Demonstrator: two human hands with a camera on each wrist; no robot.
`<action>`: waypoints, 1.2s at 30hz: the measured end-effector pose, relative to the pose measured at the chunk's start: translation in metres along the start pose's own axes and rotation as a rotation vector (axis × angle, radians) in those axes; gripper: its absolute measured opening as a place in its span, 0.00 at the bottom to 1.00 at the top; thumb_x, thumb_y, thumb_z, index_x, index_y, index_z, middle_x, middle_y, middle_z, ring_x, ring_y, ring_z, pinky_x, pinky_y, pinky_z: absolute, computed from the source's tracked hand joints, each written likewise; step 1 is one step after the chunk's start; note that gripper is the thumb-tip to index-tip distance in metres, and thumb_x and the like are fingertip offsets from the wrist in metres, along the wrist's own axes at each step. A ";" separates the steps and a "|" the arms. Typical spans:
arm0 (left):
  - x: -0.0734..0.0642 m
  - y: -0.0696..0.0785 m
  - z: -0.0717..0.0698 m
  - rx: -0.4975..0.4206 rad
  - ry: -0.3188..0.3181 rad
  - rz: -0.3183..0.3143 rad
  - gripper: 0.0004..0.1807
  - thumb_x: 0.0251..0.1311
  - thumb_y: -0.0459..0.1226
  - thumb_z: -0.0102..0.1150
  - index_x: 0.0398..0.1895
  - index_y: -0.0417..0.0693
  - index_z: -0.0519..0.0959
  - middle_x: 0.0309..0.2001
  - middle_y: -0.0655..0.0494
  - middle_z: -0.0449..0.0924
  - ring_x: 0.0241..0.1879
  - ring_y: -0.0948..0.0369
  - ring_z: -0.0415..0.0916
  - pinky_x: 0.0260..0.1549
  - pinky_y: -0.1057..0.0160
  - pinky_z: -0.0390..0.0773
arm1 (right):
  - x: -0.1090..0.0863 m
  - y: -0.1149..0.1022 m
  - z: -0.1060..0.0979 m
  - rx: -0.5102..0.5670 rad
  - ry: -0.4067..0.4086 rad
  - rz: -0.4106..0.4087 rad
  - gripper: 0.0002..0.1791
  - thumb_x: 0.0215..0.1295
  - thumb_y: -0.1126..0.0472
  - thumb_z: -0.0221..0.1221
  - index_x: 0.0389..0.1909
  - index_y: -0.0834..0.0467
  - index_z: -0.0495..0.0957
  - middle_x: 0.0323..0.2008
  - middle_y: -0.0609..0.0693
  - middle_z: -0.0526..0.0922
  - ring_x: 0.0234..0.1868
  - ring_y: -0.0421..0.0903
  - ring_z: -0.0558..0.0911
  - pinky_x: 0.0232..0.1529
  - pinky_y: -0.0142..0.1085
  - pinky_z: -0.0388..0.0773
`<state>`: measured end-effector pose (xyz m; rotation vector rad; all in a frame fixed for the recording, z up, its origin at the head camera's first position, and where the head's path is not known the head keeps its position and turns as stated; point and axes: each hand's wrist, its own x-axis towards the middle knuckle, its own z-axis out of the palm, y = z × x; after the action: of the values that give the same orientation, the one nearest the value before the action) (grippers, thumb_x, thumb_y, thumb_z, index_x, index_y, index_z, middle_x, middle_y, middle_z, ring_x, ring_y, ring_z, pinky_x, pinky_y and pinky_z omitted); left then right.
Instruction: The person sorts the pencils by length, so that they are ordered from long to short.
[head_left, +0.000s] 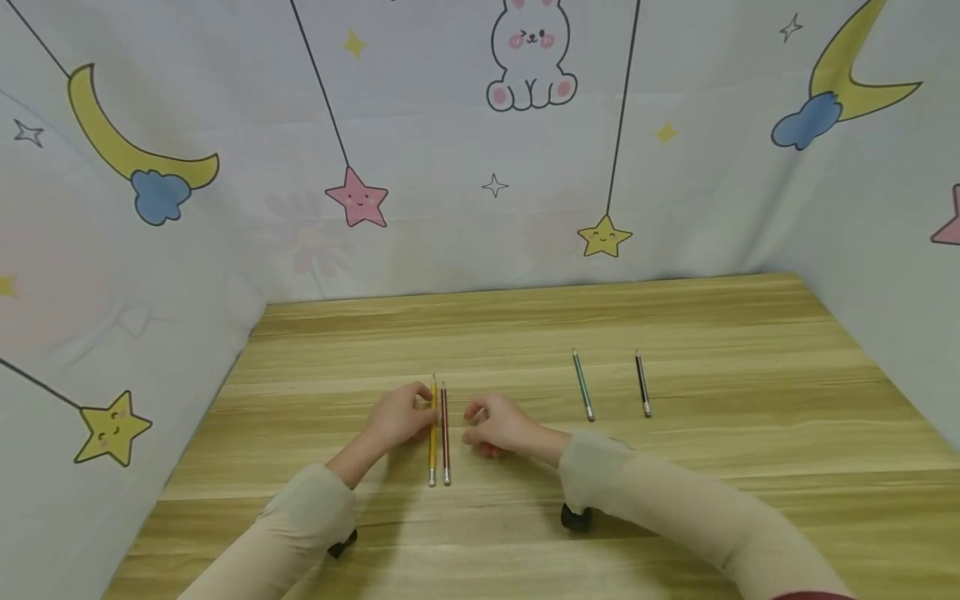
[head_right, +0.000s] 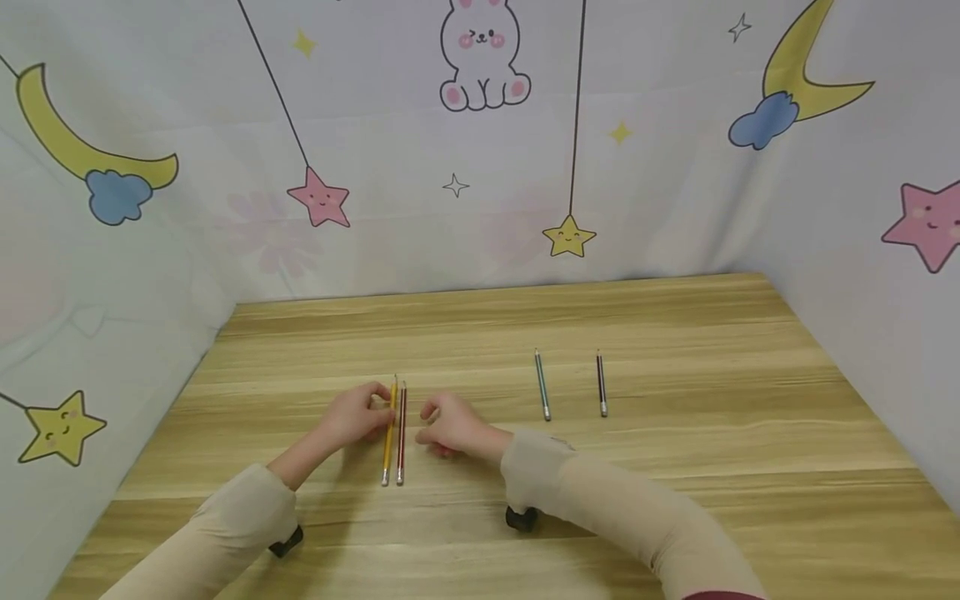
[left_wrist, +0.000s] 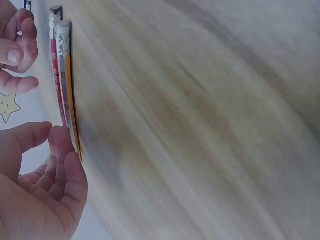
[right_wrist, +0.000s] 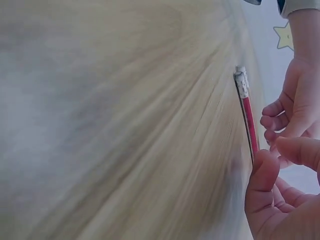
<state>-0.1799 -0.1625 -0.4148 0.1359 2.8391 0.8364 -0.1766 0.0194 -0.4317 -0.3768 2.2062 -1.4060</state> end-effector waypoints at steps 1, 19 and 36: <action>0.000 0.001 0.000 0.004 0.004 0.000 0.15 0.51 0.40 0.58 0.40 0.42 0.74 0.15 0.58 0.71 0.14 0.65 0.66 0.15 0.69 0.64 | -0.002 0.001 -0.002 0.000 -0.003 -0.003 0.15 0.50 0.67 0.60 0.39 0.66 0.71 0.11 0.49 0.71 0.09 0.40 0.68 0.09 0.28 0.65; 0.003 0.031 0.015 -0.069 0.059 0.098 0.10 0.50 0.38 0.57 0.36 0.43 0.77 0.27 0.54 0.79 0.24 0.64 0.71 0.21 0.69 0.69 | -0.034 0.022 -0.049 -0.018 -0.003 0.015 0.15 0.53 0.66 0.58 0.42 0.66 0.71 0.19 0.48 0.72 0.15 0.40 0.71 0.16 0.30 0.71; 0.019 0.093 0.043 -0.214 -0.081 0.153 0.20 0.52 0.39 0.57 0.48 0.41 0.71 0.32 0.51 0.78 0.22 0.65 0.74 0.21 0.69 0.72 | -0.055 0.049 -0.103 -0.028 0.072 0.038 0.17 0.53 0.66 0.56 0.44 0.67 0.69 0.25 0.50 0.74 0.19 0.41 0.74 0.17 0.32 0.73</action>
<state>-0.1870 -0.0595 -0.4026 0.3526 2.6692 1.1325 -0.1845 0.1460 -0.4258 -0.2966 2.2809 -1.3902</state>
